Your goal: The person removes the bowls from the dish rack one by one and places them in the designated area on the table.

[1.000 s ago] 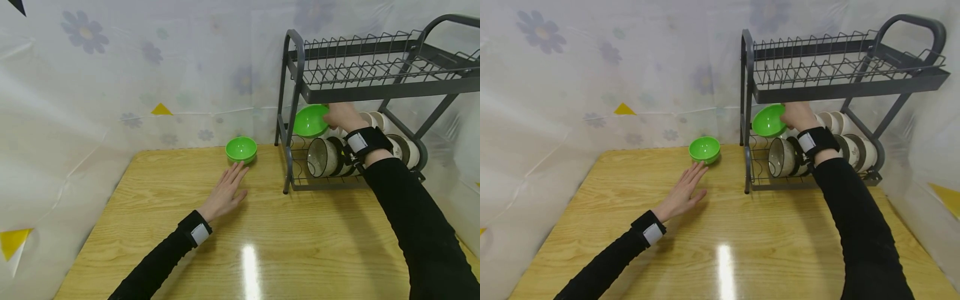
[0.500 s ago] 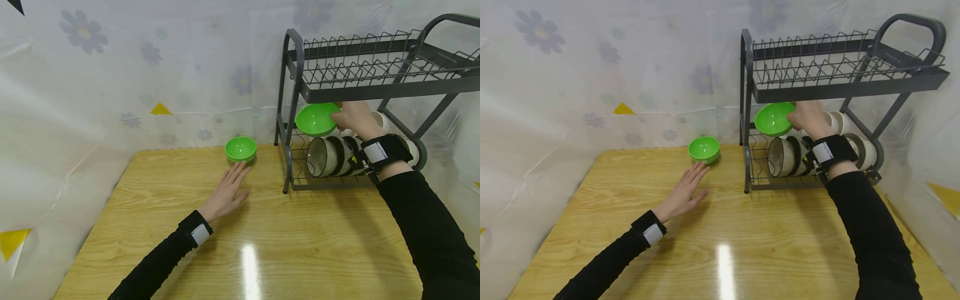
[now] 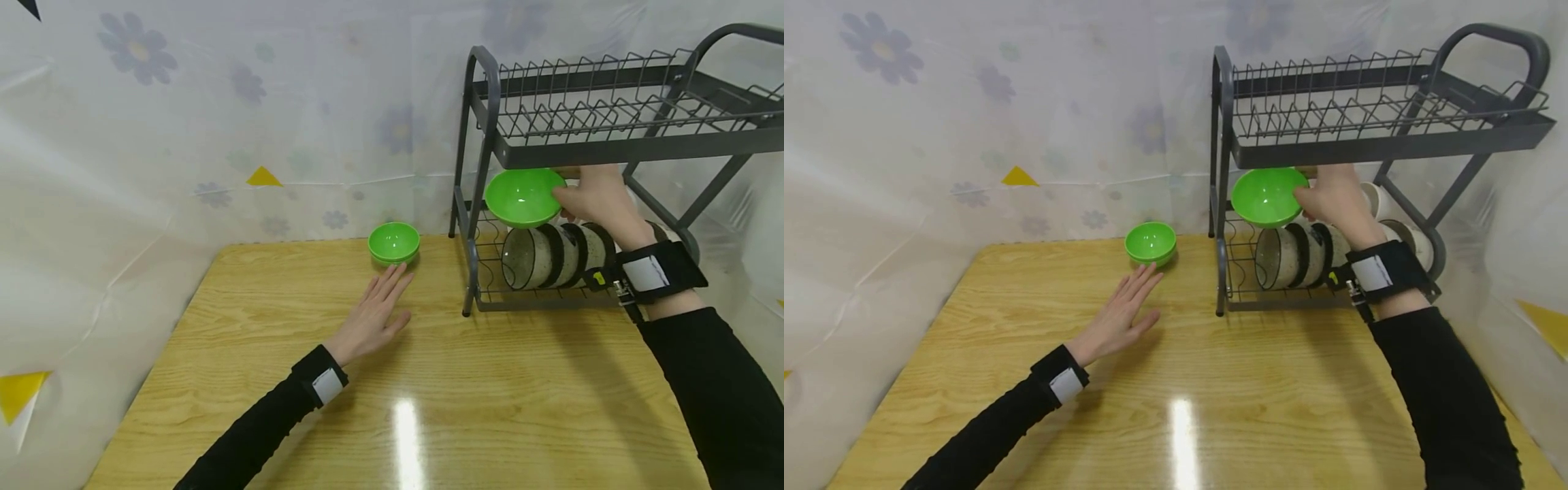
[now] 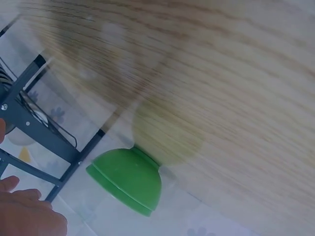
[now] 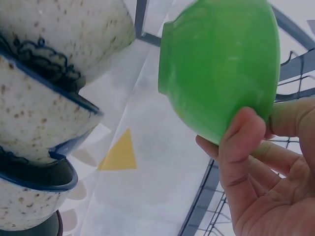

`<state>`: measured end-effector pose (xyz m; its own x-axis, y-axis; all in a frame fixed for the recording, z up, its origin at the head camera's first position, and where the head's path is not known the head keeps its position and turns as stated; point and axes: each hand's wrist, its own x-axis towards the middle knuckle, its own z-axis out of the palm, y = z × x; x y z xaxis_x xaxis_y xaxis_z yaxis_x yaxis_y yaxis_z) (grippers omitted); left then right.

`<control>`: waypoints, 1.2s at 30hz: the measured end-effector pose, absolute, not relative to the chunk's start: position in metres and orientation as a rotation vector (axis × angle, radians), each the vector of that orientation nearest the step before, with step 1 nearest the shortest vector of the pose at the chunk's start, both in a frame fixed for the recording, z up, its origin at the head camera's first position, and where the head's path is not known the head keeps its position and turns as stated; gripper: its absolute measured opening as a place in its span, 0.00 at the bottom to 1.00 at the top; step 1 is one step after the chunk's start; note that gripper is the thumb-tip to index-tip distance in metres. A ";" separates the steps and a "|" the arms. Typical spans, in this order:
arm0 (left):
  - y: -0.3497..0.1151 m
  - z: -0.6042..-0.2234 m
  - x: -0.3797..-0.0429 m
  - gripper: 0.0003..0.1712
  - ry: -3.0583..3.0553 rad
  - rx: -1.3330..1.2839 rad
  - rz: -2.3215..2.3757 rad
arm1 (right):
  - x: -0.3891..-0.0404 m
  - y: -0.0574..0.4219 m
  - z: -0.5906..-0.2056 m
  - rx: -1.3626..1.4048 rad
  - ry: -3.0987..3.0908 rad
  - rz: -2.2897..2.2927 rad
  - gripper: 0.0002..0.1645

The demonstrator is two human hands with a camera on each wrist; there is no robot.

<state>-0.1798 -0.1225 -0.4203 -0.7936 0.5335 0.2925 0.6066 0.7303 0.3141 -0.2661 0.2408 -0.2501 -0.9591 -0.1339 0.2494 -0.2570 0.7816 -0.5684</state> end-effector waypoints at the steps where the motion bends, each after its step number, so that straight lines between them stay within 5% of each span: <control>1: -0.122 -0.420 -0.180 0.40 -2.746 -0.918 -0.589 | -0.263 0.241 -0.250 0.319 -2.777 0.917 0.33; 23: -0.115 -0.392 -0.172 0.39 -2.501 -1.136 -0.621 | -0.205 0.237 -0.280 0.418 -2.814 0.950 0.29; 36: -0.112 -0.373 -0.163 0.35 -2.298 -1.384 -0.562 | -0.178 0.191 -0.293 0.604 -2.887 1.082 0.30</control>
<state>-0.1634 -0.1120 -0.3728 -0.4309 0.7332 0.5261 0.8932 0.4295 0.1331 -0.1776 0.1912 -0.2933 -0.9262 -0.3532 0.1319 -0.3529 0.6889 -0.6332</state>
